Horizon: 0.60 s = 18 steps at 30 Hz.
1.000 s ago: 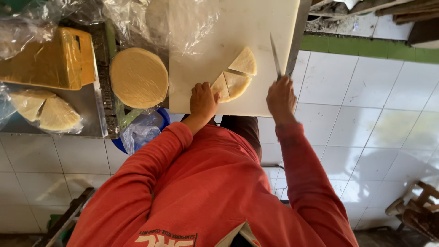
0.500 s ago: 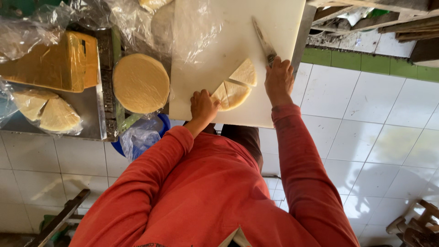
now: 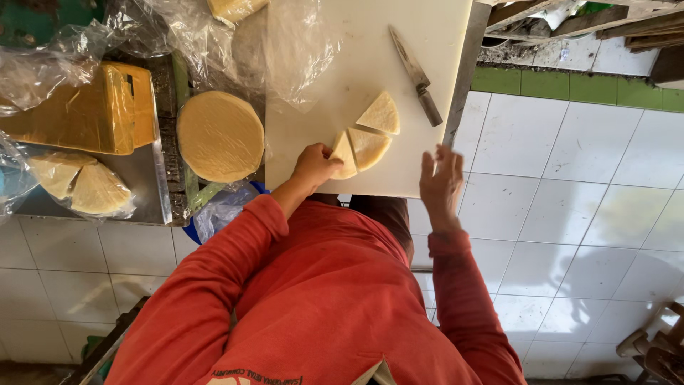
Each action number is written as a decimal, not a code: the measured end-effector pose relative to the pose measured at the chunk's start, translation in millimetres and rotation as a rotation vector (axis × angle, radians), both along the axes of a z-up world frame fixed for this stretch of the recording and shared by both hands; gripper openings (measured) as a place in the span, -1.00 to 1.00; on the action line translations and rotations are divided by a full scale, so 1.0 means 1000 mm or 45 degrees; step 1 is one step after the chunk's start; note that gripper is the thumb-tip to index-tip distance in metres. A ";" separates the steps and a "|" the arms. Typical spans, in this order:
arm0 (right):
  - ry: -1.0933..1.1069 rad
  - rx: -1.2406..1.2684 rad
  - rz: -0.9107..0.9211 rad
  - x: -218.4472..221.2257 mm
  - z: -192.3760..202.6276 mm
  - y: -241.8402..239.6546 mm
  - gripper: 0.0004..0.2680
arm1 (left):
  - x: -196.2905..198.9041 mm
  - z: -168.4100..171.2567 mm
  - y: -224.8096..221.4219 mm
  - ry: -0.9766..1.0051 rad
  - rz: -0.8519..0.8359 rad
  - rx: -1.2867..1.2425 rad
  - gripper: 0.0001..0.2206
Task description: The person picks up thin circular dough pieces, folds and cuts them into smaller segments using a knife, and stacks the finished pieces together.
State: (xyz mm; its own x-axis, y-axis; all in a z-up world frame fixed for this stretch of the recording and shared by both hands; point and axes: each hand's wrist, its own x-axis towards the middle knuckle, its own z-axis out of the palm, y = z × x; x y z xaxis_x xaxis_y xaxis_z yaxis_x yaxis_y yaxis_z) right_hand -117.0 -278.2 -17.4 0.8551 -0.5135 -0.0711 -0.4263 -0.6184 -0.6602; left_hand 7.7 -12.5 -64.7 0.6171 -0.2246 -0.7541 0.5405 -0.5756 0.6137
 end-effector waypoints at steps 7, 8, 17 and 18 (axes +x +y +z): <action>0.597 1.868 -0.297 -0.009 0.017 0.063 -0.63 | -0.009 0.028 0.008 0.482 0.360 -0.283 -0.64; 0.549 2.055 -0.325 -0.007 0.018 0.072 -0.62 | -0.013 0.034 0.005 0.531 0.383 -0.344 -0.62; 0.005 1.746 -0.295 0.011 0.008 0.081 -0.68 | -0.032 0.048 -0.026 0.272 0.284 -0.568 -0.53; -0.035 1.658 -0.259 0.015 0.005 0.078 -0.69 | -0.030 0.043 -0.028 0.233 0.258 -0.535 -0.53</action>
